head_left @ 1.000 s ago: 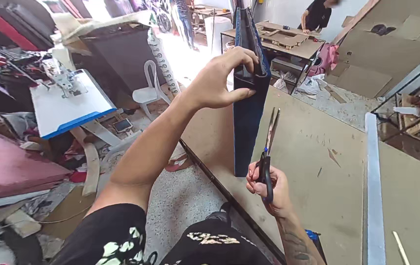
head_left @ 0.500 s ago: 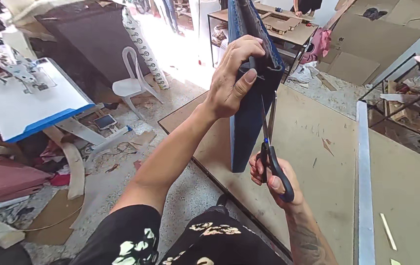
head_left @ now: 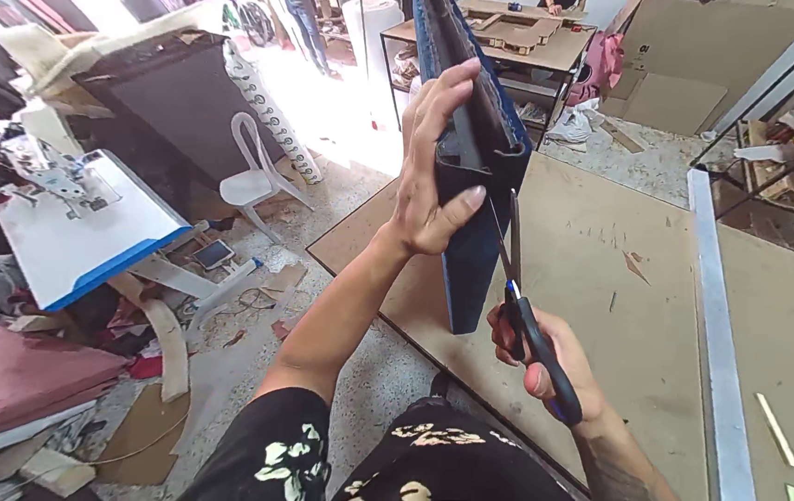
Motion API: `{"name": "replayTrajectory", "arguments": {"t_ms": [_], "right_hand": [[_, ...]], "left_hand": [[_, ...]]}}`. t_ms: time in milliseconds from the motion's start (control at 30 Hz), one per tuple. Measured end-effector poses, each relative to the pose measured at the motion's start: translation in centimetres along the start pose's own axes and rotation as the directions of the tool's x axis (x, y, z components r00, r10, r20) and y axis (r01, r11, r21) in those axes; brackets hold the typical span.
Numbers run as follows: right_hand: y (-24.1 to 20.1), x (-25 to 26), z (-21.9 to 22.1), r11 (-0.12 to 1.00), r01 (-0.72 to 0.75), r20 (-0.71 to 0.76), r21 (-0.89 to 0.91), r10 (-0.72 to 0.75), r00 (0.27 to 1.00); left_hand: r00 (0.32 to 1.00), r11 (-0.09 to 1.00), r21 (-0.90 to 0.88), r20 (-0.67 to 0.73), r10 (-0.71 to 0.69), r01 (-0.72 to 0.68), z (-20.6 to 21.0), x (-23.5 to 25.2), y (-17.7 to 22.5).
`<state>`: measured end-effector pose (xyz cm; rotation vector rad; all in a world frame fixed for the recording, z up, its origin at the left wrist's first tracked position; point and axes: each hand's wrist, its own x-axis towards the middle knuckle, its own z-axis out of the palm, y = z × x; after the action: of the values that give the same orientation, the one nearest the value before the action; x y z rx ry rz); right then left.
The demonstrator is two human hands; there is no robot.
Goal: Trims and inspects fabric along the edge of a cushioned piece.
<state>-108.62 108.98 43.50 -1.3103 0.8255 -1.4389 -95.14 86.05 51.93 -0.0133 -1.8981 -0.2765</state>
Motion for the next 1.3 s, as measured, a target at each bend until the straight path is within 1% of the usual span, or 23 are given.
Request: {"name": "replayTrajectory", "arguments": {"t_ms": [100,167,333,467,567,767,933,1033,1133,1200,1300], "right_hand": [[-0.4,-0.6,0.1,1.0,-0.019,-0.003,-0.001,0.019,1.0],[-0.9,-1.3,0.3,0.999,-0.037,-0.009,0.038,0.037,0.999],[-2.2,-2.0,0.3,0.993,-0.011,-0.014,0.117,0.012,1.0],[-2.3,-1.4,-0.1,0.993,-0.05,0.006,0.106,0.049,0.999],[-2.2,-1.3,-0.2,0.992,-0.046,-0.012,0.116,0.048,0.999],[-2.6,-1.1,-0.8,0.997,-0.036,-0.033,0.071,0.038,0.999],[-3.7,-1.5,-1.5,0.989,-0.1,-0.02,0.109,0.103,0.994],[-4.2,-1.7,-1.8,0.987,-0.122,-0.036,0.102,0.126,0.991],[-4.2,-0.8,-2.1,0.992,-0.103,-0.02,0.07,0.104,0.994],[-3.5,-0.1,-2.1,0.995,-0.071,-0.005,0.073,0.071,0.997],[-2.0,0.3,-2.6,1.0,-0.018,-0.014,0.015,0.019,1.0]], "left_hand": [[0.998,0.999,0.001,0.025,0.054,-0.054,0.0,0.2,0.0],[0.999,0.999,0.013,0.018,0.05,-0.05,0.2,0.3,0.1],[0.999,0.998,0.037,0.018,0.045,-0.046,0.6,0.6,0.4],[0.998,0.998,0.03,0.018,0.053,-0.054,1.0,0.8,0.2],[0.998,0.998,0.031,0.002,0.06,-0.06,1.5,0.8,0.2],[0.999,0.998,0.03,-0.016,0.048,-0.047,2.2,1.3,0.5],[0.999,0.998,0.047,-0.004,0.048,-0.047,2.8,1.2,0.3],[0.999,0.998,0.036,-0.005,0.048,-0.048,3.1,1.4,0.2],[0.999,0.999,0.031,-0.012,0.041,-0.04,2.9,1.4,0.0],[1.0,0.999,0.045,-0.016,0.016,-0.015,2.8,1.0,-0.2],[1.0,1.0,0.03,-0.002,0.001,-0.001,2.3,1.1,-0.6]]}}
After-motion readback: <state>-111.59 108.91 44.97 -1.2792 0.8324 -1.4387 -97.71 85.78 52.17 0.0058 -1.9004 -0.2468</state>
